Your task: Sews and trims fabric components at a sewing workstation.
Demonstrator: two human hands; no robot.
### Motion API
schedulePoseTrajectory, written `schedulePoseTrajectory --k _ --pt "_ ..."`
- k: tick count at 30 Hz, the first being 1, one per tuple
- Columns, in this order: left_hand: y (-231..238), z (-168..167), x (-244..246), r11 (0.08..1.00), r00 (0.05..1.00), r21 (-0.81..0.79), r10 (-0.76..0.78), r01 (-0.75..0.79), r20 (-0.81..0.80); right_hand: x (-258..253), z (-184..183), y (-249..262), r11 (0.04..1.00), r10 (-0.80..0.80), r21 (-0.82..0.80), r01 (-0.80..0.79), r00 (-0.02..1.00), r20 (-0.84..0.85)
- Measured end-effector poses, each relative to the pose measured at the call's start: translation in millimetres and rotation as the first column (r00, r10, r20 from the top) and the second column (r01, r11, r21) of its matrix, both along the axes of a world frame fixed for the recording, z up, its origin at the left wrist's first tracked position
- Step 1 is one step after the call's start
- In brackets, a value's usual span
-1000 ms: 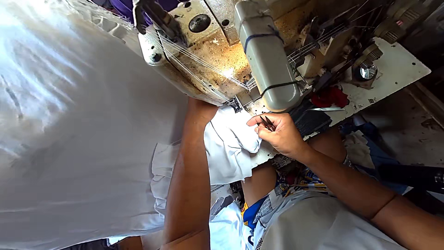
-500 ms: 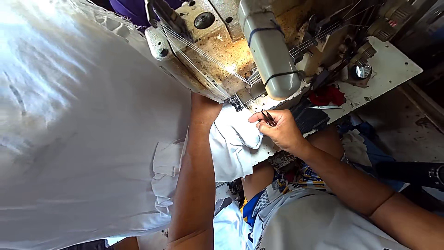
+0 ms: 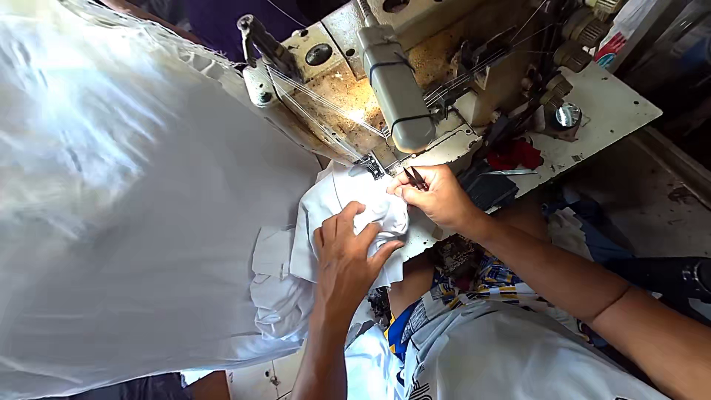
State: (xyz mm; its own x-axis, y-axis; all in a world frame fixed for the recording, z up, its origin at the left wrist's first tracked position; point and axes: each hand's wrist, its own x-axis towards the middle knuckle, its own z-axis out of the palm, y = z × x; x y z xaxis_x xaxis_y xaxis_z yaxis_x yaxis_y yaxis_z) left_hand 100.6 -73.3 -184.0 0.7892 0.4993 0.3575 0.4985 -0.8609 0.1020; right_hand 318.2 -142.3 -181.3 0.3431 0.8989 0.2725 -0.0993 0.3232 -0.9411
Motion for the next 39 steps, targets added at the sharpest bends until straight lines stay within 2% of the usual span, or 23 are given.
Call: schedulePoseTrajectory --k 3,5,6,8,9,10,13,15,17,18,19,21,23,25,28,32,39 --pt "-12 26 -31 1.000 0.999 0.010 0.025 -0.024 -0.024 4 1 4 1.000 0.015 0.001 -0.015 0.999 0.039" --pt "-24 51 -45 0.999 0.998 -0.024 -0.033 0.034 0.051 13 -4 10 0.999 0.050 -0.020 -0.046 0.961 0.273" --pt "-32 63 -50 0.994 0.991 -0.058 -0.082 0.089 0.109 15 -3 9 0.999 0.046 -0.039 -0.032 0.890 0.453" --pt "-47 82 -54 0.969 0.955 -0.117 -0.185 0.216 0.230 14 -1 3 1.000 -0.006 -0.003 0.012 0.678 0.735" --pt "-52 86 -52 0.951 0.928 -0.133 -0.231 0.279 0.293 12 -1 1 0.998 -0.056 0.055 0.020 0.597 0.800" --pt "-55 87 -48 0.929 0.893 -0.144 -0.271 0.340 0.359 10 -2 -1 0.993 -0.100 0.119 0.003 0.561 0.822" --pt "-55 75 -32 0.860 0.792 -0.168 -0.346 0.482 0.503 10 -1 -10 0.957 -0.084 0.237 -0.166 0.624 0.777" --pt "-53 64 -21 0.826 0.736 -0.154 -0.379 0.543 0.561 10 -2 -17 0.911 0.034 0.271 -0.311 0.711 0.703" --pt "-50 52 -11 0.829 0.701 -0.128 -0.366 0.545 0.612 10 -6 -28 0.880 0.161 0.276 -0.385 0.791 0.591" --pt "-47 44 -6 0.859 0.713 -0.107 -0.340 0.501 0.613 11 -9 -34 0.888 0.192 0.261 -0.379 0.821 0.538" --pt "-44 35 -2 0.907 0.764 -0.079 -0.298 0.413 0.572 11 -14 -39 0.906 0.199 0.233 -0.353 0.842 0.501" --pt "-33 11 7 0.978 0.906 0.019 -0.198 0.206 0.375 10 -27 -49 0.948 0.170 0.170 -0.270 0.878 0.448" --pt "-15 -16 15 0.986 0.973 0.122 -0.136 0.114 0.185 9 -40 -56 0.971 0.124 0.137 -0.194 0.907 0.402" --pt "-1 -30 17 0.981 0.987 0.180 -0.094 0.069 0.132 7 -48 -60 0.983 0.088 0.114 -0.141 0.923 0.376" --pt "4 -21 18 0.969 0.978 0.238 -0.109 0.065 0.177 7 -50 -63 0.990 0.066 0.096 -0.103 0.941 0.332" --pt "0 3 21 0.973 0.993 0.220 -0.088 0.070 0.076 5 -47 -65 0.992 0.078 0.070 -0.101 0.956 0.282" --pt "13 16 23 0.970 0.993 0.210 -0.122 0.122 -0.013 3 -45 -55 0.998 0.035 0.037 -0.045 0.975 0.221"
